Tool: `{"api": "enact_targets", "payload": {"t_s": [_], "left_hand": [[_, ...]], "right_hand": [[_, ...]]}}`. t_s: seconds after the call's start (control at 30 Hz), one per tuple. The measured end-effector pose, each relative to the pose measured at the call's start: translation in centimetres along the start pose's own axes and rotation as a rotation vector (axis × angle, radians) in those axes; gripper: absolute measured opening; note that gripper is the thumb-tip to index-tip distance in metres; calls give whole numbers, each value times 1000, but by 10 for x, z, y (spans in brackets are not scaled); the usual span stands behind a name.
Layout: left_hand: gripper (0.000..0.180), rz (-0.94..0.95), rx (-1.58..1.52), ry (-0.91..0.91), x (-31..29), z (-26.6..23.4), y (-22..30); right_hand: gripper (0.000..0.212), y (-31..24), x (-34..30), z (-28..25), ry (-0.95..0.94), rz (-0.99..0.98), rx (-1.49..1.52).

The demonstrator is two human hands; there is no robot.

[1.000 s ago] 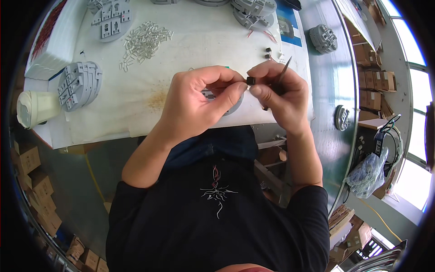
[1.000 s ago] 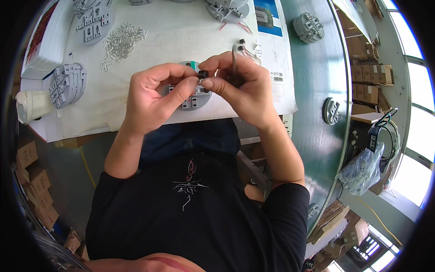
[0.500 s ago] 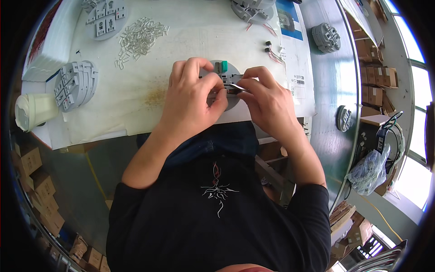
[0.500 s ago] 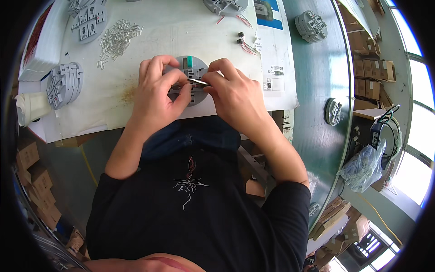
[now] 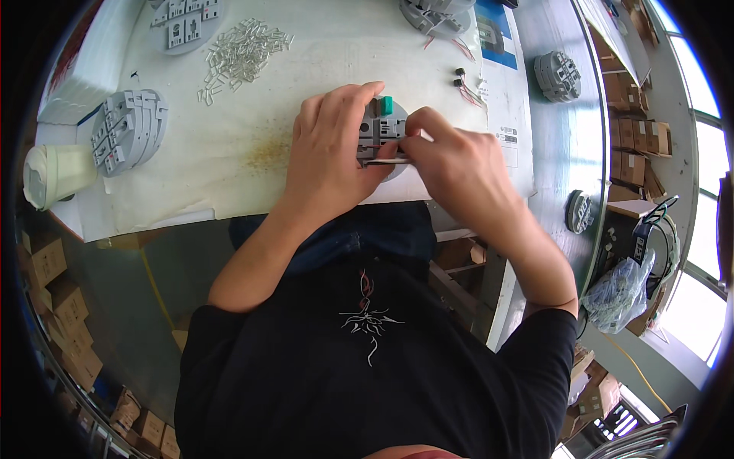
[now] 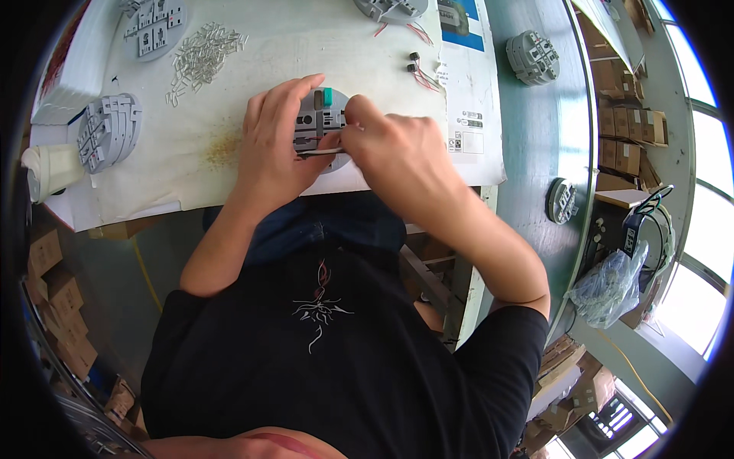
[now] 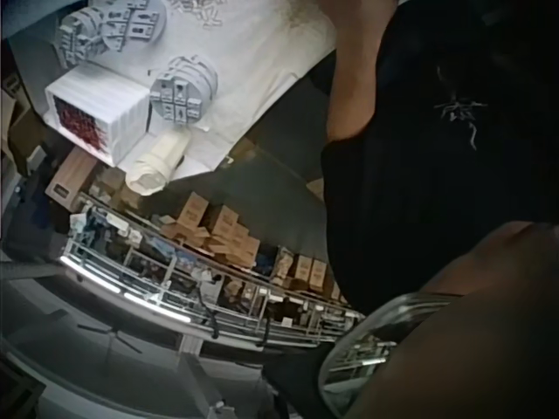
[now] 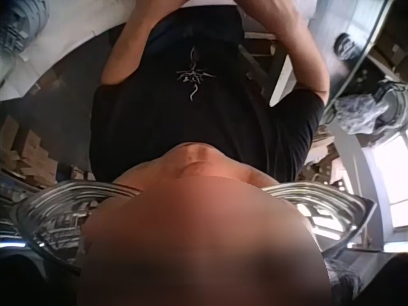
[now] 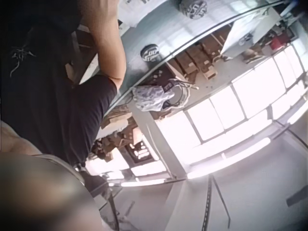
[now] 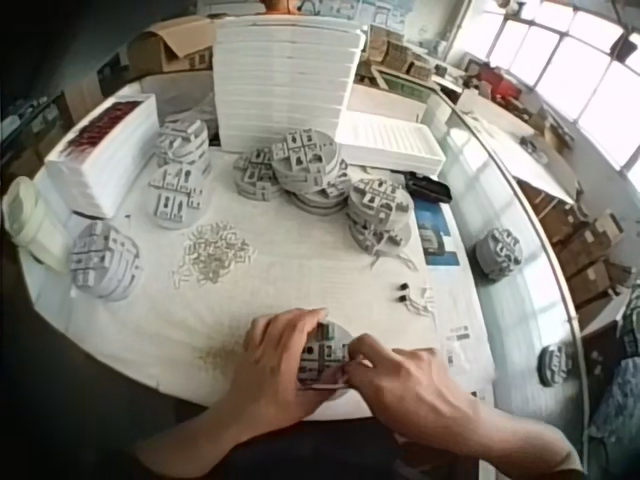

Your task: Assembling small electronic components onto circular base plates at a production workbench.

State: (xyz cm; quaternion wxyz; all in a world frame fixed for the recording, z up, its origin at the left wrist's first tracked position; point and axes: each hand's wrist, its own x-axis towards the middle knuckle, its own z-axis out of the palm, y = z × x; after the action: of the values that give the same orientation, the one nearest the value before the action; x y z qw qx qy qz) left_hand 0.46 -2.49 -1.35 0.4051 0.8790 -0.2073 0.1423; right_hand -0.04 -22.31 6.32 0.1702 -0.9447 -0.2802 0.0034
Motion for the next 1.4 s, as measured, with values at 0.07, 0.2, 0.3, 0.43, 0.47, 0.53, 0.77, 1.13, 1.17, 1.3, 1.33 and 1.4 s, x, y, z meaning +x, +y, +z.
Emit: {"api": "enact_targets", "payload": {"t_s": [0.07, 0.2, 0.3, 0.43, 0.47, 0.53, 0.77, 1.13, 1.17, 1.3, 1.33, 1.4], "left_hand": [[73, -6, 0, 3, -1, 1, -1], [75, -30, 0, -2, 0, 2, 2], [77, -37, -10, -9, -1, 2, -1], [82, -3, 37, -36, 4, -6, 10], [84, 16, 124, -66, 6, -11, 17], [86, 41, 207, -91, 15, -16, 24], [101, 158, -257, -26, 19, -25, 20], [111, -53, -217, -137, -10, -30, -2], [112, -92, -211, -182, -12, -31, -5], [108, -59, -213, -107, -11, -28, -8], [108, -60, -215, -108, -11, -28, -9], [108, -49, -205, -108, -11, -29, -9]], "right_hand": [[23, 14, 4, 2, 119, -19, 372], [44, 19, 4, 20, 481, -48, 1496], [51, 2, 14, 43, 468, 10, 1233], [58, 5, 13, 54, 490, -28, 1193], [60, 8, 13, 54, 505, -63, 1239], [67, 17, 15, 46, 580, -28, 1635], [66, 22, -9, -33, 407, 190, 1478], [42, -7, 1, 6, -66, 175, -11], [42, -10, 2, 7, -66, 173, -6], [44, -19, 7, 9, -132, 185, -83], [44, -19, 7, 9, -136, 202, -78], [45, -20, 8, 9, -143, 236, -68]]}}
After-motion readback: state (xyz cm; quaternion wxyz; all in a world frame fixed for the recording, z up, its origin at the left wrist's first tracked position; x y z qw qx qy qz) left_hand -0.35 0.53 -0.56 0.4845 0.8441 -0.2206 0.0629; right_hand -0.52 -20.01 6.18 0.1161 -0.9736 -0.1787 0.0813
